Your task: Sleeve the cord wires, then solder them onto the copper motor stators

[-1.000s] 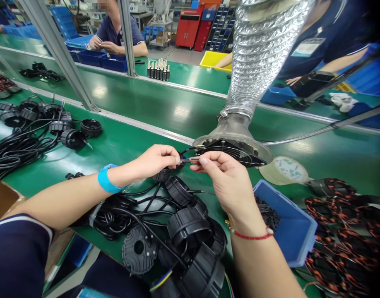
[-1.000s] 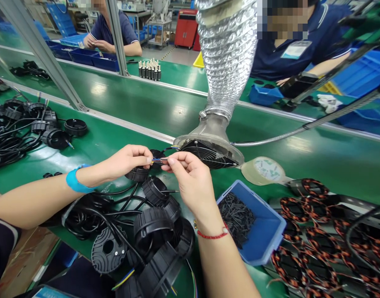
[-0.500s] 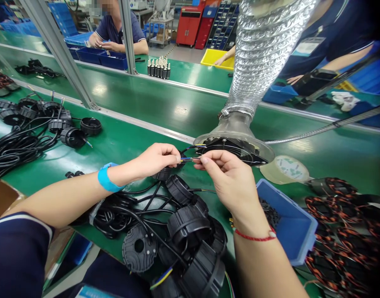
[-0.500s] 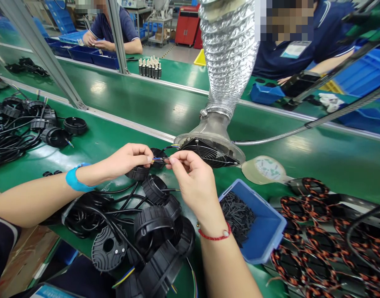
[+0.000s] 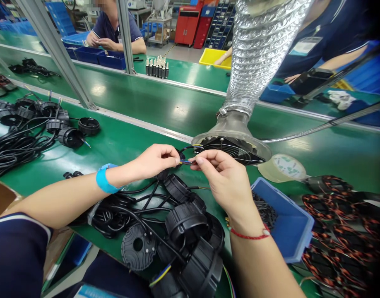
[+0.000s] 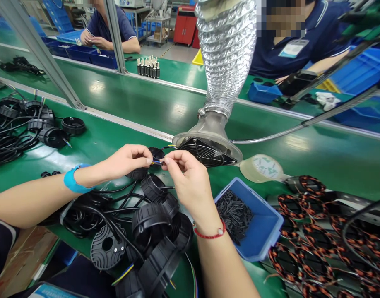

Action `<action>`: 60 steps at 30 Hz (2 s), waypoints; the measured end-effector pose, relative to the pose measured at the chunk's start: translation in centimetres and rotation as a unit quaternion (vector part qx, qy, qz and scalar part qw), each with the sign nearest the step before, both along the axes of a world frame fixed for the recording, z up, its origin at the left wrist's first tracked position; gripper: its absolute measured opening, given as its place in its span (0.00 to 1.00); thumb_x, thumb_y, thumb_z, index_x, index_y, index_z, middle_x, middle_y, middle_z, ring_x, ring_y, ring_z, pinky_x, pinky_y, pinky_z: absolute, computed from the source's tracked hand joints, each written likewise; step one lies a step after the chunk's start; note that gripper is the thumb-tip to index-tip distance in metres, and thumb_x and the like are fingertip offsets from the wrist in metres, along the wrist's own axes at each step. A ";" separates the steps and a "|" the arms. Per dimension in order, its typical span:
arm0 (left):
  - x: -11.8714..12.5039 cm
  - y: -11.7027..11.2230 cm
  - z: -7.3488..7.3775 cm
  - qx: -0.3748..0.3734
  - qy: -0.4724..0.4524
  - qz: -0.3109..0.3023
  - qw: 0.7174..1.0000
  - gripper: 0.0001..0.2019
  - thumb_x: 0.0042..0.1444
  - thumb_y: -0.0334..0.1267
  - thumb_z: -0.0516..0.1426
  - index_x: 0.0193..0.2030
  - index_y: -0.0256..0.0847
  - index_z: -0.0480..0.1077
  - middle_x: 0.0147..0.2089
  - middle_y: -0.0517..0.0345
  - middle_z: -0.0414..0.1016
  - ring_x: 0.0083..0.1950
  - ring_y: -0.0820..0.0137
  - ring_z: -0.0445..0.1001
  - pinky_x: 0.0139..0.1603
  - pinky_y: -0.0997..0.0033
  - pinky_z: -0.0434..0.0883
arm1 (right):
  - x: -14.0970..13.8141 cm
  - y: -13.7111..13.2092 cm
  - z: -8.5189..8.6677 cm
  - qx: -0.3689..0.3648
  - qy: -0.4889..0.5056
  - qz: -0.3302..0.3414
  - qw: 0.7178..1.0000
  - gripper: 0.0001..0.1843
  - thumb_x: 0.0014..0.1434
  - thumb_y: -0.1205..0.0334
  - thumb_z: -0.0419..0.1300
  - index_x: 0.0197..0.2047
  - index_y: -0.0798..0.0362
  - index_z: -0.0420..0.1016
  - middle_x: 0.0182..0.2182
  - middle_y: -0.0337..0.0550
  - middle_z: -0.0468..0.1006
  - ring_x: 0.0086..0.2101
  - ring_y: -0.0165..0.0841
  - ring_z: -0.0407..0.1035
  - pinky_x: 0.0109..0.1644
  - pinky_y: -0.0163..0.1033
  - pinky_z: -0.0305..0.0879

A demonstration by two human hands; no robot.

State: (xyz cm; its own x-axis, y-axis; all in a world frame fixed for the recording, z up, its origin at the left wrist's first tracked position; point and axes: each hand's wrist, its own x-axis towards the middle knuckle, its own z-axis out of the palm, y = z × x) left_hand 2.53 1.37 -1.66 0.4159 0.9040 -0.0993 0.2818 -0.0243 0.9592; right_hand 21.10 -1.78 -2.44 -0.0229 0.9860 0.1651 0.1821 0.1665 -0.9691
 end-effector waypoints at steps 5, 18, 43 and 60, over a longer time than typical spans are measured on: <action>0.3 0.0 0.6 -0.051 -0.032 0.047 0.997 0.04 0.49 0.30 0.55 0.25 0.35 0.69 0.25 0.62 0.68 0.29 0.77 0.65 0.35 0.75 0.61 | -0.6 0.0 -1.0 0.022 -0.018 -0.049 0.998 0.07 0.57 0.57 0.61 0.34 0.52 0.73 0.29 0.39 0.79 0.31 0.31 0.74 0.37 0.37 0.70; 0.3 0.1 0.4 -0.077 -0.067 0.059 0.993 0.03 0.49 0.29 0.58 0.25 0.34 0.70 0.24 0.63 0.69 0.29 0.78 0.66 0.35 0.75 0.62 | -1.7 0.7 -2.0 -0.036 0.126 -0.015 0.991 0.10 0.50 0.56 0.67 0.29 0.53 0.76 0.27 0.39 0.78 0.28 0.28 0.71 0.34 0.35 0.70; -0.3 0.5 -0.2 0.003 0.023 -0.011 1.000 0.07 0.51 0.37 0.56 0.28 0.36 0.69 0.27 0.62 0.67 0.30 0.75 0.63 0.35 0.73 0.61 | -0.9 0.4 -1.7 0.012 -0.022 -0.004 1.000 0.10 0.55 0.54 0.63 0.29 0.51 0.74 0.25 0.38 0.76 0.27 0.30 0.68 0.33 0.36 0.65; -2.8 2.0 0.8 0.103 0.214 -0.163 0.958 0.09 0.57 0.36 0.54 0.35 0.37 0.75 0.30 0.61 0.73 0.30 0.75 0.66 0.32 0.77 0.59 | -1.3 0.5 -1.7 -0.130 0.057 0.032 0.989 0.18 0.47 0.48 0.67 0.33 0.54 0.73 0.27 0.41 0.77 0.26 0.29 0.71 0.33 0.37 0.70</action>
State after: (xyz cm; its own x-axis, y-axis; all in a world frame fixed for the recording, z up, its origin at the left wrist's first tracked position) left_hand -0.22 3.32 -0.88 0.6406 0.7517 -0.1568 0.5932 -0.3548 0.7226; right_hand 19.79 -1.26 -4.14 -0.0820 0.9927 -0.0888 0.0655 -0.0835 -0.9944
